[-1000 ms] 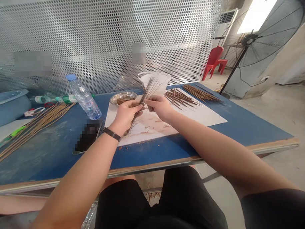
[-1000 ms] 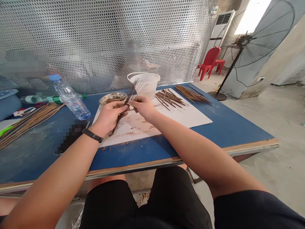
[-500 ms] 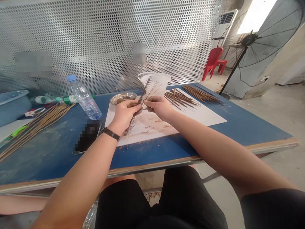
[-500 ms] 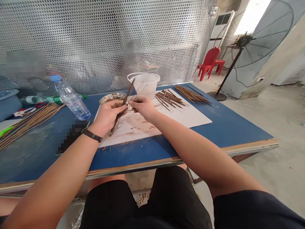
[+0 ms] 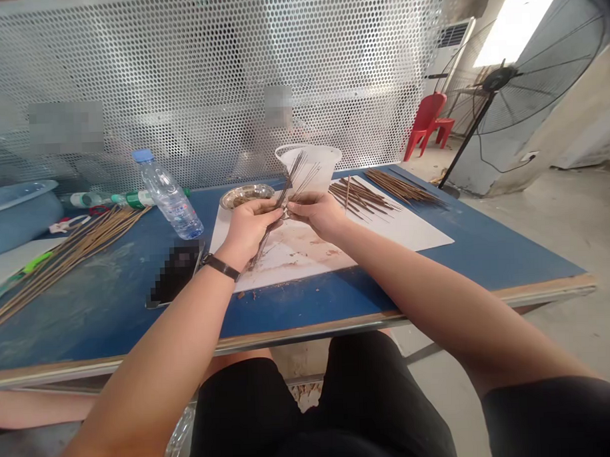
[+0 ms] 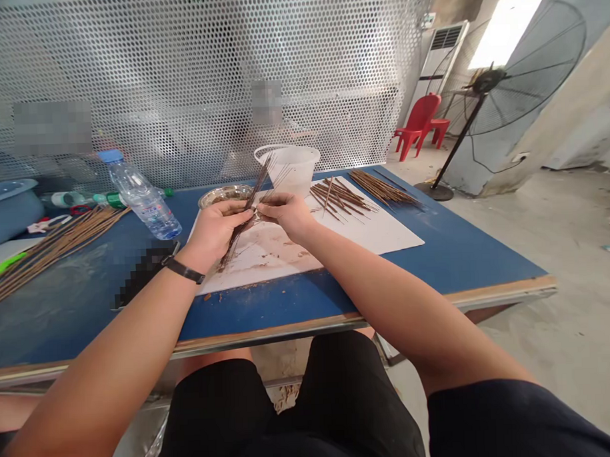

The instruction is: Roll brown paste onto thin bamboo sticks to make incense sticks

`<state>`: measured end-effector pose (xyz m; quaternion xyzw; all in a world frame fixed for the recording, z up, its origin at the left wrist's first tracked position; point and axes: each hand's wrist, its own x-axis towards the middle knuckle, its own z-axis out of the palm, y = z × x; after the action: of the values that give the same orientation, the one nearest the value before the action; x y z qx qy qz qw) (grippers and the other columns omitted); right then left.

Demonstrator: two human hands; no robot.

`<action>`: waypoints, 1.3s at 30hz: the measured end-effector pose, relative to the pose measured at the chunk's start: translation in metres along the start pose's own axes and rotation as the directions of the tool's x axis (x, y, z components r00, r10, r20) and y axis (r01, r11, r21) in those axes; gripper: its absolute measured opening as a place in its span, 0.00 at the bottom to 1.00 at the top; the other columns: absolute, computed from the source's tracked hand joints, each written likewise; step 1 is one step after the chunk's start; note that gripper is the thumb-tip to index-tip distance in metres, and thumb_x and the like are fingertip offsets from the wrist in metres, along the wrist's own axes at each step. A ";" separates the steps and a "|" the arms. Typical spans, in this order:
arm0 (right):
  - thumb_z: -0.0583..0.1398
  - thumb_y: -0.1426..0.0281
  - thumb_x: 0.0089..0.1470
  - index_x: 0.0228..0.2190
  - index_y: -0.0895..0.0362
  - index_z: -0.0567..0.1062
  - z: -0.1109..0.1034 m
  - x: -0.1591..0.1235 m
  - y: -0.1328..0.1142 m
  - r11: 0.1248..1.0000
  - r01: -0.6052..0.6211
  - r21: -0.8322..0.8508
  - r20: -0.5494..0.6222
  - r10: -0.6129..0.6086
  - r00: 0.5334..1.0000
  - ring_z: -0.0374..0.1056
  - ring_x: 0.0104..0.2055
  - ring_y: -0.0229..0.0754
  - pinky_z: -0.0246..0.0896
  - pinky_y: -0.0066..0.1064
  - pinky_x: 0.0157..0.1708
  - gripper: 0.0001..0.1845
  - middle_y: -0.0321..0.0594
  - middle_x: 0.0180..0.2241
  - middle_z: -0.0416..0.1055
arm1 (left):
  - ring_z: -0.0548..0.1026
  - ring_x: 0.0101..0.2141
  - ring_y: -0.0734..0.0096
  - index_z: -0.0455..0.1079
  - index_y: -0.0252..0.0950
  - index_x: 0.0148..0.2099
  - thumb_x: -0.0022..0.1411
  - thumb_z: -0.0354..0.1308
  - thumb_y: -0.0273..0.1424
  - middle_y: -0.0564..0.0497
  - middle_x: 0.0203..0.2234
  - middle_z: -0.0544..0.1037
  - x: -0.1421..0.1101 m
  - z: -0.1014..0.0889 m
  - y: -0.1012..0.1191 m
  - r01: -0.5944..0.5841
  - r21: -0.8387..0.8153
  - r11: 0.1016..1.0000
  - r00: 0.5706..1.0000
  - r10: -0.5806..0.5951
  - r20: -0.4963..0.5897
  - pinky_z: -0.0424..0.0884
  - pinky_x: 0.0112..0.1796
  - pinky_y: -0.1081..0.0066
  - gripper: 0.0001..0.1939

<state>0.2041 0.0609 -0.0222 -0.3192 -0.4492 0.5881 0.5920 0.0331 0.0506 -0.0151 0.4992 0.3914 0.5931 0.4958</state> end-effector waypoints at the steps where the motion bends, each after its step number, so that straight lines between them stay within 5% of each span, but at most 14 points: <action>1: 0.82 0.73 0.38 0.27 0.59 0.83 0.000 0.000 0.001 1.000 -0.003 0.004 0.000 0.003 1.000 0.78 0.36 0.38 0.79 0.33 0.49 0.16 0.39 0.31 0.81 | 0.82 0.34 0.66 0.82 0.33 0.36 0.39 0.84 0.26 0.48 0.33 0.85 -0.001 0.000 0.000 0.008 0.003 1.000 1.000 -0.008 -0.003 0.82 0.42 0.60 0.20; 5: 0.79 0.74 0.49 0.25 0.59 0.81 0.003 -0.002 0.001 1.000 -0.017 -0.012 -0.017 0.017 1.000 0.76 0.32 0.35 0.78 0.31 0.46 0.13 0.37 0.27 0.80 | 0.82 0.35 0.65 0.83 0.33 0.36 0.40 0.84 0.26 0.47 0.35 0.86 -0.002 0.001 0.001 0.044 0.022 0.999 0.999 -0.044 -0.004 0.81 0.43 0.60 0.19; 12: 0.63 0.80 0.68 0.26 0.56 0.72 0.008 0.001 -0.014 0.997 -0.082 0.005 -0.232 0.081 0.969 0.79 0.32 0.36 0.80 0.33 0.43 0.17 0.40 0.29 0.80 | 0.81 0.36 0.65 0.85 0.35 0.35 0.45 0.82 0.27 0.47 0.33 0.85 0.004 -0.006 0.002 -0.005 0.091 0.996 0.995 0.014 -0.097 0.78 0.43 0.64 0.13; 16: 0.62 0.75 0.70 0.30 0.54 0.71 -0.018 0.017 -0.042 0.974 0.096 -0.205 -0.307 -0.157 0.939 0.77 0.33 0.39 0.79 0.37 0.43 0.13 0.40 0.30 0.78 | 0.80 0.33 0.70 0.84 0.37 0.34 0.49 0.80 0.28 0.51 0.30 0.84 0.010 -0.011 0.007 -0.113 0.001 0.994 0.982 0.112 -0.152 0.77 0.40 0.68 0.09; 18: 0.61 0.68 0.71 0.35 0.52 0.73 -0.035 0.022 -0.059 0.795 0.302 -0.527 -0.236 -0.478 0.846 0.76 0.34 0.42 0.77 0.40 0.43 0.08 0.42 0.32 0.78 | 0.80 0.32 0.71 0.84 0.38 0.34 0.50 0.79 0.27 0.52 0.30 0.83 0.014 -0.014 0.010 -0.165 -0.041 0.985 0.967 0.153 -0.206 0.77 0.38 0.69 0.10; 19: 0.62 0.67 0.70 0.39 0.51 0.75 -0.042 0.024 -0.065 0.728 0.348 -0.590 -0.200 -0.550 0.811 0.76 0.37 0.45 0.75 0.42 0.47 0.04 0.43 0.36 0.79 | 0.80 0.32 0.71 0.83 0.39 0.35 0.50 0.79 0.28 0.53 0.29 0.82 0.015 -0.015 0.011 -0.189 -0.051 0.981 0.957 0.172 -0.234 0.77 0.38 0.69 0.09; 21: 0.61 0.69 0.70 0.44 0.51 0.80 -0.051 0.028 -0.071 0.434 0.346 -0.832 0.020 -0.599 0.800 0.75 0.46 0.51 0.69 0.45 0.56 0.06 0.48 0.44 0.81 | 0.80 0.32 0.71 0.83 0.40 0.35 0.53 0.78 0.29 0.54 0.28 0.81 0.018 -0.018 0.014 -0.244 -0.032 0.969 0.932 0.225 -0.285 0.76 0.37 0.69 0.08; 23: 0.60 0.74 0.68 0.46 0.55 0.83 -0.049 0.032 -0.064 0.148 0.310 -0.939 0.202 -0.493 0.846 0.73 0.53 0.56 0.65 0.48 0.59 0.12 0.52 0.48 0.81 | 0.80 0.34 0.70 0.82 0.42 0.37 0.56 0.77 0.32 0.54 0.29 0.81 0.019 -0.022 0.019 -0.317 0.040 0.948 0.890 0.312 -0.332 0.76 0.37 0.69 0.07; 25: 0.61 0.77 0.65 0.43 0.60 0.86 -0.040 0.037 -0.045 0.035 0.306 -0.951 0.275 -0.348 0.896 0.75 0.52 0.60 0.67 0.47 0.53 0.12 0.56 0.45 0.81 | 0.80 0.37 0.69 0.82 0.43 0.39 0.59 0.76 0.35 0.54 0.30 0.82 0.020 -0.026 0.026 -0.401 0.123 0.908 0.831 0.417 -0.369 0.76 0.39 0.69 0.08; 26: 0.59 0.79 0.65 0.43 0.61 0.86 -0.035 0.041 -0.033 -0.108 0.304 -0.946 0.320 -0.197 0.927 0.75 0.53 0.61 0.68 0.46 0.50 0.14 0.59 0.46 0.81 | 0.81 0.38 0.68 0.82 0.44 0.41 0.60 0.76 0.36 0.54 0.32 0.83 0.019 -0.028 0.029 -0.441 0.156 0.884 0.801 0.465 -0.376 0.76 0.40 0.70 0.08; 29: 0.59 0.82 0.61 0.42 0.63 0.87 -0.022 0.050 -0.002 -0.278 0.363 -0.889 0.368 0.037 0.929 0.75 0.53 0.63 0.68 0.45 0.47 0.16 0.64 0.47 0.81 | 0.81 0.40 0.67 0.83 0.43 0.42 0.61 0.75 0.37 0.53 0.34 0.84 0.016 -0.031 0.036 -0.514 0.214 0.831 0.753 0.556 -0.352 0.77 0.43 0.70 0.08; 32: 0.59 0.80 0.63 0.47 0.63 0.86 -0.019 0.054 0.012 -0.351 0.400 -0.847 0.373 0.146 0.916 0.75 0.54 0.63 0.69 0.44 0.47 0.17 0.65 0.50 0.80 | 0.81 0.40 0.67 0.83 0.42 0.41 0.62 0.74 0.35 0.52 0.35 0.84 0.011 -0.027 0.036 -0.501 0.251 0.828 0.780 0.558 -0.283 0.77 0.44 0.69 0.06; 39: 0.58 0.70 0.70 0.48 0.63 0.85 -0.019 0.037 0.004 -0.294 0.396 -0.870 0.367 0.148 0.918 0.76 0.50 0.58 0.64 0.39 0.43 0.16 0.60 0.48 0.81 | 0.81 0.34 0.65 0.85 0.40 0.38 0.59 0.74 0.30 0.49 0.30 0.84 0.006 -0.014 0.019 -0.340 0.282 0.897 0.919 0.380 -0.099 0.76 0.37 0.67 0.03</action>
<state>0.2159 0.1006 -0.0270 -0.5044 -0.8600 -0.0333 0.0697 0.0151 0.0532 0.0015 0.5770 0.4027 0.6547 0.2761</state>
